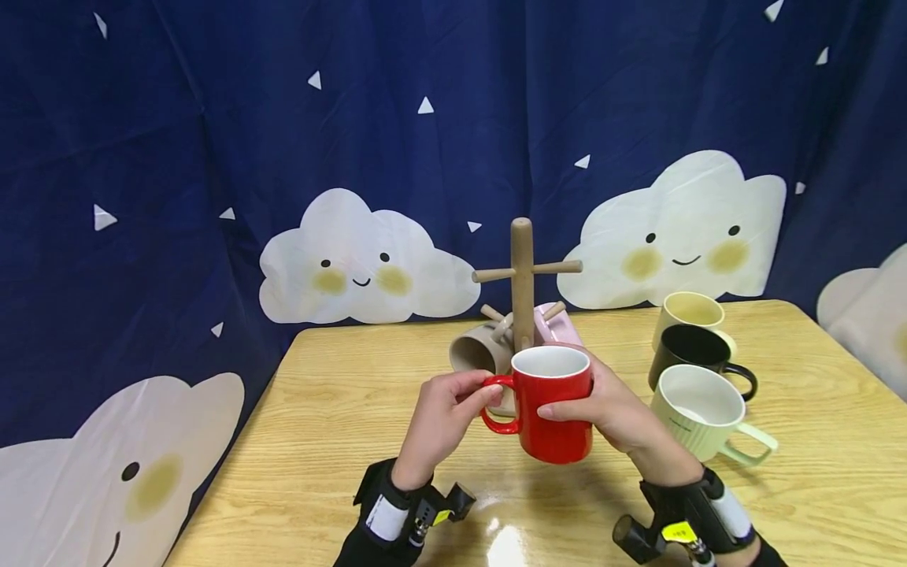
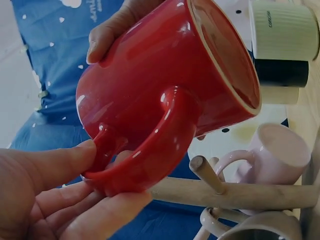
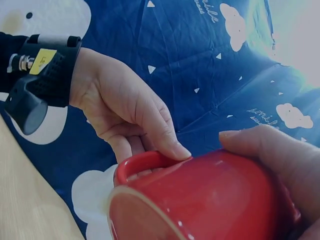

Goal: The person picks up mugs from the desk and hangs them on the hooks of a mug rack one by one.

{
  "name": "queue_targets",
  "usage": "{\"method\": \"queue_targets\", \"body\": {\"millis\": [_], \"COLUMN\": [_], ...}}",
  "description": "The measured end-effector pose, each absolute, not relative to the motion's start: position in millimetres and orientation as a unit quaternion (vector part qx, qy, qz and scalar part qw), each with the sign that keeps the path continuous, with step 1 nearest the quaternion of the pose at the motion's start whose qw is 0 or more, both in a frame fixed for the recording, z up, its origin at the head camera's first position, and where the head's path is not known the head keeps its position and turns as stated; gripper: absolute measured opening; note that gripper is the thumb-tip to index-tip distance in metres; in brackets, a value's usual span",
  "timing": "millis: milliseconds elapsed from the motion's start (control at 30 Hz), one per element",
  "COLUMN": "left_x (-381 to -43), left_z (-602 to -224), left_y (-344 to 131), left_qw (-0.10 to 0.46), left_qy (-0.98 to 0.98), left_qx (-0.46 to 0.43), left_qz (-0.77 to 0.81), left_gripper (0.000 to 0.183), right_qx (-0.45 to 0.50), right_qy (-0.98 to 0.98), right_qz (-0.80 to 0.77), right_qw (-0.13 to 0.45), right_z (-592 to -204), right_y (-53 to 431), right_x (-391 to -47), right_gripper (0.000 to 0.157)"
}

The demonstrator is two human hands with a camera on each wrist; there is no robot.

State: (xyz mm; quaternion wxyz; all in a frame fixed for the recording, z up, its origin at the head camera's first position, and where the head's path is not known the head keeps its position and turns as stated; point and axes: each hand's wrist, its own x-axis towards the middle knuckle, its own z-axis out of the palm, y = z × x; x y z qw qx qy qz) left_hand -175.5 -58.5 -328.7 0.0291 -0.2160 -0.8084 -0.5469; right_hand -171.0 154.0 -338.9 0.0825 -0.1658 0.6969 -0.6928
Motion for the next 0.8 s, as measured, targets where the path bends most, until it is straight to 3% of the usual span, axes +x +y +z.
{"method": "queue_targets", "body": {"millis": [167, 333, 800], "left_x": [-175.5, -177.6, -176.2], "left_z": [-327.0, -325.0, -300.4], "left_y": [-59.4, -70.0, -132.3], "left_qw": [0.017, -0.005, 0.032], "left_qy": [-0.823, -0.834, -0.853], "left_qx": [-0.216, -0.224, -0.182], "left_qz": [-0.525, -0.504, -0.488], "left_gripper": [0.021, 0.033, 0.039], "right_qx": [-0.167, -0.169, -0.115], "right_qy": [0.702, 0.722, 0.757], "right_qz": [-0.688, -0.669, -0.642], "right_qw": [0.07, 0.045, 0.031], "right_z": [-338.8, -335.4, -325.0], "right_y": [153.9, 157.5, 185.1], "right_x": [-170.4, -168.9, -172.2], "right_gripper": [0.065, 0.069, 0.074]}}
